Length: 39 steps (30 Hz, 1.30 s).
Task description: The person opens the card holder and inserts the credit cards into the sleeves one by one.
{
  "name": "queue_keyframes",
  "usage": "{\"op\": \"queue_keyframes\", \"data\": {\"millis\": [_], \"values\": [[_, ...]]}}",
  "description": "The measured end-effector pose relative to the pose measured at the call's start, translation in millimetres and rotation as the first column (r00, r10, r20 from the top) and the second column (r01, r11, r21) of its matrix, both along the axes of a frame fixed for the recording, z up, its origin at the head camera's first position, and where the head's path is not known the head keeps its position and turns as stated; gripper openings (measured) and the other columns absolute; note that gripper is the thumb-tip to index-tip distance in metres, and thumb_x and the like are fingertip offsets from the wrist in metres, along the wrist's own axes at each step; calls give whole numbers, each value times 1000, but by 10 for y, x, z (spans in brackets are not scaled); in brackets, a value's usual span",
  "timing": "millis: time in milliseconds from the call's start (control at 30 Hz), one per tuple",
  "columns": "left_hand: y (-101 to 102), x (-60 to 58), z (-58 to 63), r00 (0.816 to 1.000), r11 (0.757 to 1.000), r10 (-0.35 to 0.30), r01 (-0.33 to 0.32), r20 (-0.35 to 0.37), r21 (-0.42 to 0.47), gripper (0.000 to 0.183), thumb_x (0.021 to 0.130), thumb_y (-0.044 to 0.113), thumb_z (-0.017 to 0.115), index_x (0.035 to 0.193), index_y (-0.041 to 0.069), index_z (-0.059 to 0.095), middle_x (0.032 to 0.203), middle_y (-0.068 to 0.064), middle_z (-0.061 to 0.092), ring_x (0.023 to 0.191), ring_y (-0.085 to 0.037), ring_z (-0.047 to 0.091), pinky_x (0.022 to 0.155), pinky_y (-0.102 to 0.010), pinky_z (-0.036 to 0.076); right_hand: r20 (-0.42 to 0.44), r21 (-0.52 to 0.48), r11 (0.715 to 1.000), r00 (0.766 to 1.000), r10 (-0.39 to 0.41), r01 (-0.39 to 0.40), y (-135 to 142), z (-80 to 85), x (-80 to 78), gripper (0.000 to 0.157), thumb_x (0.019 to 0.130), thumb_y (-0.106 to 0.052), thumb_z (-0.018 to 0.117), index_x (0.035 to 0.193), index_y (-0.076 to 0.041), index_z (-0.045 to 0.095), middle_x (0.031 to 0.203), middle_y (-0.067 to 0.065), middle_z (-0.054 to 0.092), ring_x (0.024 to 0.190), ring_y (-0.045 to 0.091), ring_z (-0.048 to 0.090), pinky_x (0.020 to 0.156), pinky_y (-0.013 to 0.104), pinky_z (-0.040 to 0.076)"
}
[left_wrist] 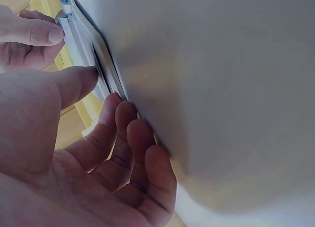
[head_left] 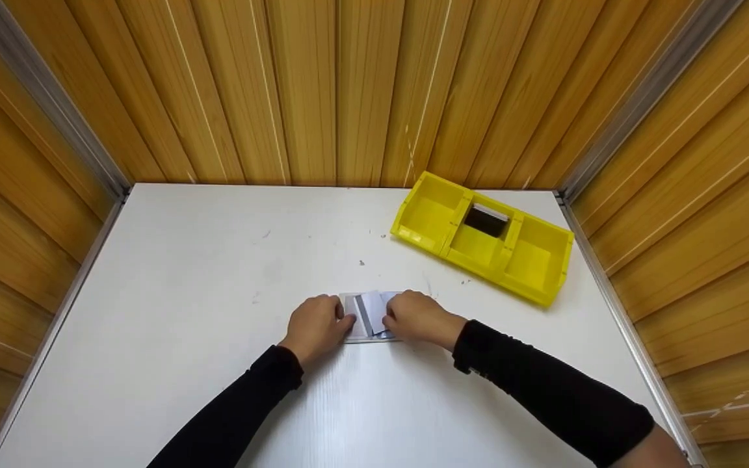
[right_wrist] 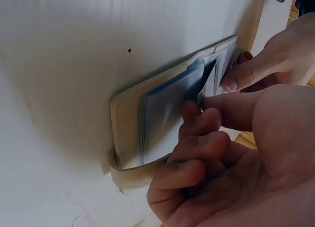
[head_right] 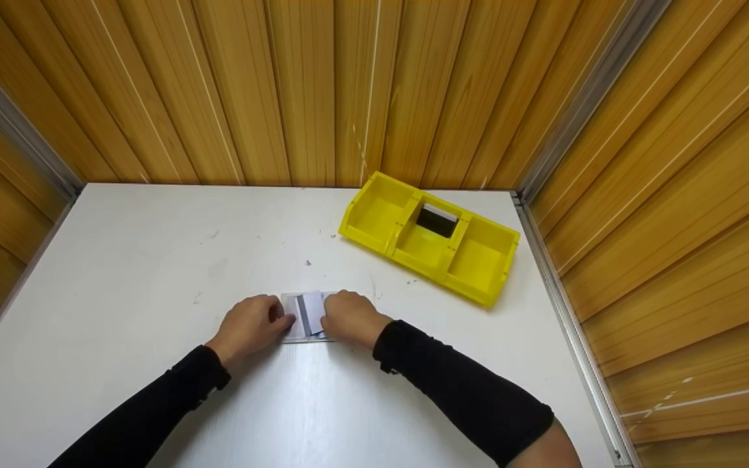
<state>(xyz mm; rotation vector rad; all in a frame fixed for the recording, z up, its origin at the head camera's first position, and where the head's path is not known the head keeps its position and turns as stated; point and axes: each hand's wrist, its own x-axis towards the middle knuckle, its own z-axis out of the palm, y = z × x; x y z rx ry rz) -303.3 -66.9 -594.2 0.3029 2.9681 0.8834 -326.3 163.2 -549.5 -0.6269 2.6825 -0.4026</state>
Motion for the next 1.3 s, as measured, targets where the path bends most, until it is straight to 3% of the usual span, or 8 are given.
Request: {"op": "queue_keyframes", "data": {"millis": [600, 900, 1300], "values": [[5, -15, -6, 1000, 1000, 4, -4, 4, 5, 30, 99, 32, 80, 79, 15, 66, 76, 0, 63, 72, -17, 55, 65, -35, 44, -38, -43, 999, 999, 23, -24, -35, -46, 2, 33, 104, -21, 70, 74, -7, 72, 67, 0, 57, 64, 17, 51, 64, 33, 43], [7, -11, 0, 1000, 1000, 2, -2, -3, 7, 31, 100, 32, 80, 78, 15, 66, 74, 1, 64, 69, -16, 54, 62, -34, 43, -91, -38, 997, 994, 56, -60, -57, -62, 20, 32, 104, -20, 70, 76, -4, 73, 68, 4, 62, 69, 19, 52, 69, 41, 49], [13, -6, 8, 1000, 1000, 1, -1, 9, 16, 31, 100, 33, 79, 79, 15, 65, 75, 1, 63, 70, -17, 54, 64, -34, 43, -59, -55, 998, 998, 36, -39, -90, -83, 24, 35, 104, -22, 71, 72, -8, 67, 65, 0, 55, 64, 19, 48, 64, 35, 41]]}}
